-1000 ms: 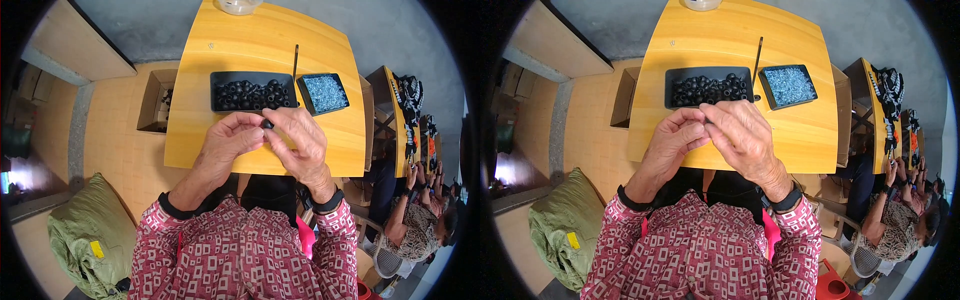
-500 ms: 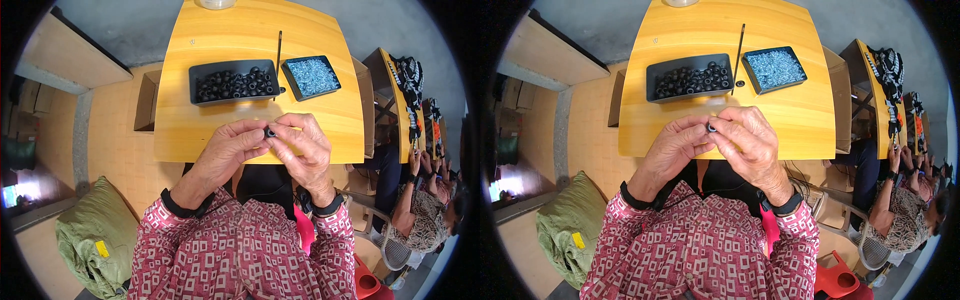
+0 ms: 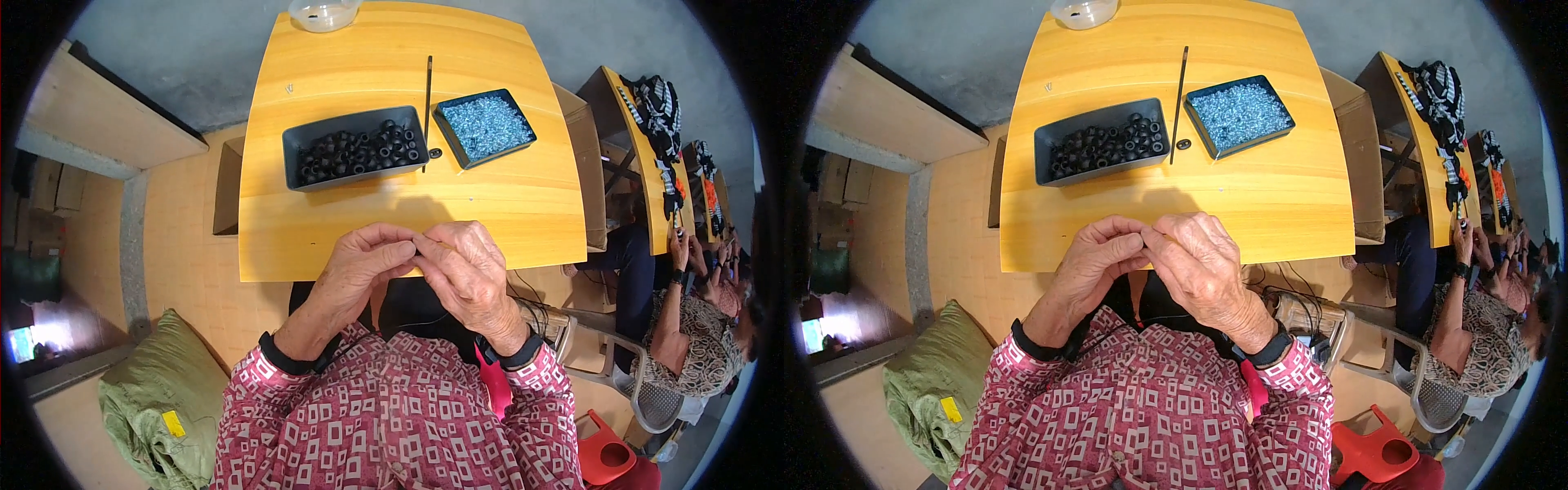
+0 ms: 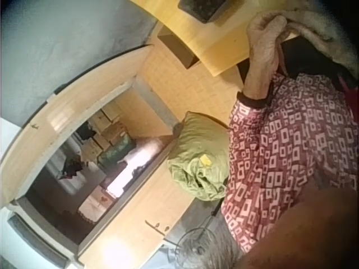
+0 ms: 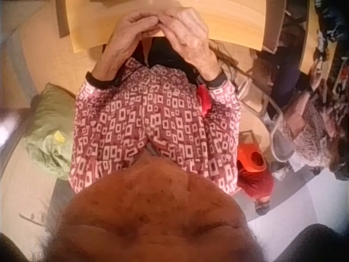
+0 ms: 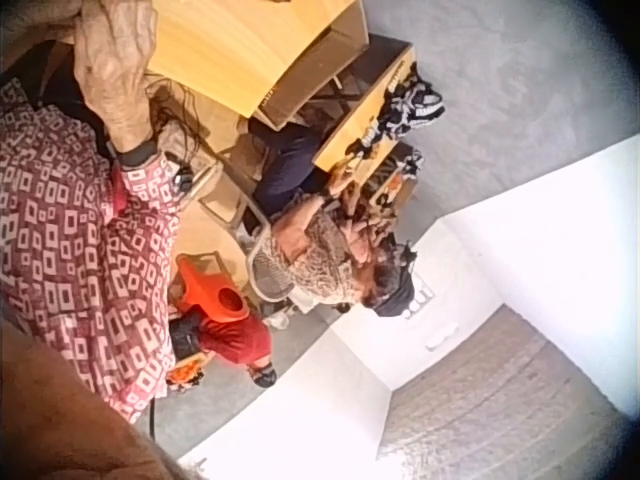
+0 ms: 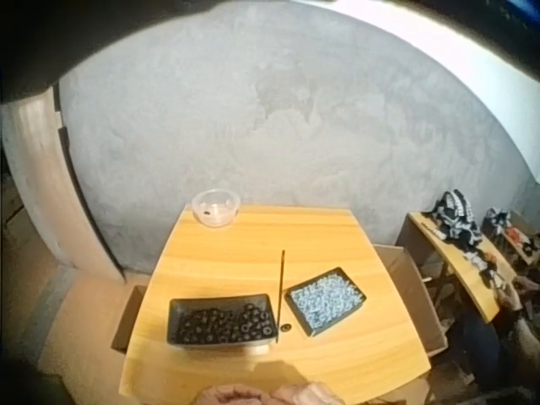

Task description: The person assembles small components by picking up black plastic parts and small fasteners from trays on the table and inserting the fasteners into the black parts by hand.

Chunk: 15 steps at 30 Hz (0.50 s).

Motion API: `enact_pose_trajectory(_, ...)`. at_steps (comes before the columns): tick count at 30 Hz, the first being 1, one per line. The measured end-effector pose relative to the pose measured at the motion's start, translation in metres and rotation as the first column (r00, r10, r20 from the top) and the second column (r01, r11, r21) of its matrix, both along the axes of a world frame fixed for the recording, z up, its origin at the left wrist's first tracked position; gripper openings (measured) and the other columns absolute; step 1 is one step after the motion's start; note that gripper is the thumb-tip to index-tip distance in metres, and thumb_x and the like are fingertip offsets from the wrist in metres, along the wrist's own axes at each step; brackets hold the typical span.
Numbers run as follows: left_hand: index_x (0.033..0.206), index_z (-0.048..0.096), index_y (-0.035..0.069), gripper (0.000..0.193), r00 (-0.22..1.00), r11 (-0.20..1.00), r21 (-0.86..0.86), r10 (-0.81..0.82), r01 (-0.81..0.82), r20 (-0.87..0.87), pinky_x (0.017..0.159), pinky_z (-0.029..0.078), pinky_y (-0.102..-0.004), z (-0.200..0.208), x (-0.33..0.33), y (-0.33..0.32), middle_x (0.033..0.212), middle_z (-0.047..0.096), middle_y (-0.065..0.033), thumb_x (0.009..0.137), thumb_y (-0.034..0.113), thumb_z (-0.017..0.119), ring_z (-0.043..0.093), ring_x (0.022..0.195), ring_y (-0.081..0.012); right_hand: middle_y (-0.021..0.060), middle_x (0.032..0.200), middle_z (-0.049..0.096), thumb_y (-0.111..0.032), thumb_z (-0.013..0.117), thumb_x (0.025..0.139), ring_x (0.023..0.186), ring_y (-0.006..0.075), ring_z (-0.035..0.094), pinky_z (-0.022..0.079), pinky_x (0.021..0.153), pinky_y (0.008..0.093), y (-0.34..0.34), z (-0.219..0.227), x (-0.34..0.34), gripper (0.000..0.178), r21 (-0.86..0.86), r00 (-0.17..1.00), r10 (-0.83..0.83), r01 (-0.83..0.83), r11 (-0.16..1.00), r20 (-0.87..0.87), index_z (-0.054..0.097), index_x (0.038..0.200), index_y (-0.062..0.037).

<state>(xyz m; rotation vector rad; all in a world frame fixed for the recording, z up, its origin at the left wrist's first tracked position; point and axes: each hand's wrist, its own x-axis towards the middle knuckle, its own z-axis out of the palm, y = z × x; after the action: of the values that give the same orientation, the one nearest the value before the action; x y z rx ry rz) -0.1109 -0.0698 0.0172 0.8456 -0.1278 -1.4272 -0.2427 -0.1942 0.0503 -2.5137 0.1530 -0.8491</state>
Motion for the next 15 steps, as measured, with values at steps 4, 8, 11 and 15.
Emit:
enact_pose_trajectory(4, 0.110, 0.062, 0.004, 0.022, 0.990, 0.999, 0.022, 0.027, -0.030, 0.137, 0.085, 0.053, -0.0282, -0.005, -0.002, 0.001, 0.098, 0.066, -0.0045, 0.089, 0.011, 0.064, 0.064, 0.090, -0.0133, 0.0105, 0.090, 0.063, 0.001, 0.075, 0.066, 0.080, 0.0259, 0.060, 0.049, 0.069, 0.0346, -0.002, -0.001, -0.001, 0.030, 0.061, 1.000, 0.011, -0.011, 0.998, -0.008, 0.066, 0.095, 0.0008)
enact_pose_trajectory(8, 0.111, 0.061, 0.001, 0.022, 0.995, 0.995, -0.039, 0.088, -0.087, 0.035, 0.085, 0.053, -0.0263, 0.004, -0.009, -0.004, 0.101, 0.066, -0.0068, 0.090, 0.008, 0.062, 0.064, 0.089, -0.0137, 0.0096, 0.093, 0.060, -0.005, 0.071, 0.069, 0.081, 0.0251, 0.060, 0.048, 0.070, 0.0348, -0.004, -0.003, -0.003, 0.029, -0.089, 0.999, -0.009, 0.013, 0.996, 0.039, 0.066, 0.097, -0.0005)
enact_pose_trajectory(11, 0.111, 0.060, 0.001, 0.022, 0.997, 0.995, -0.073, 0.058, -0.061, -0.046, 0.087, 0.052, -0.0273, -0.004, -0.005, -0.003, 0.100, 0.066, -0.0074, 0.090, 0.008, 0.062, 0.064, 0.091, -0.0154, 0.0102, 0.093, 0.061, -0.006, 0.071, 0.072, 0.081, 0.0257, 0.060, 0.048, 0.070, 0.0356, -0.003, -0.004, -0.002, 0.027, -0.060, 0.999, 0.003, 0.000, 0.998, 0.044, 0.066, 0.098, -0.0008)
enact_pose_trajectory(15, 0.110, 0.061, 0.001, 0.021, 0.995, 0.996, -0.043, 0.079, -0.082, -0.066, 0.087, 0.053, -0.0273, -0.008, 0.003, -0.002, 0.099, 0.066, -0.0078, 0.090, 0.009, 0.062, 0.065, 0.092, -0.0164, 0.0124, 0.090, 0.064, -0.006, 0.070, 0.075, 0.079, 0.0271, 0.062, 0.048, 0.069, 0.0366, -0.027, 0.012, 0.001, 0.024, -0.048, 1.000, -0.028, 0.029, 0.998, 0.011, 0.067, 0.099, -0.0005)
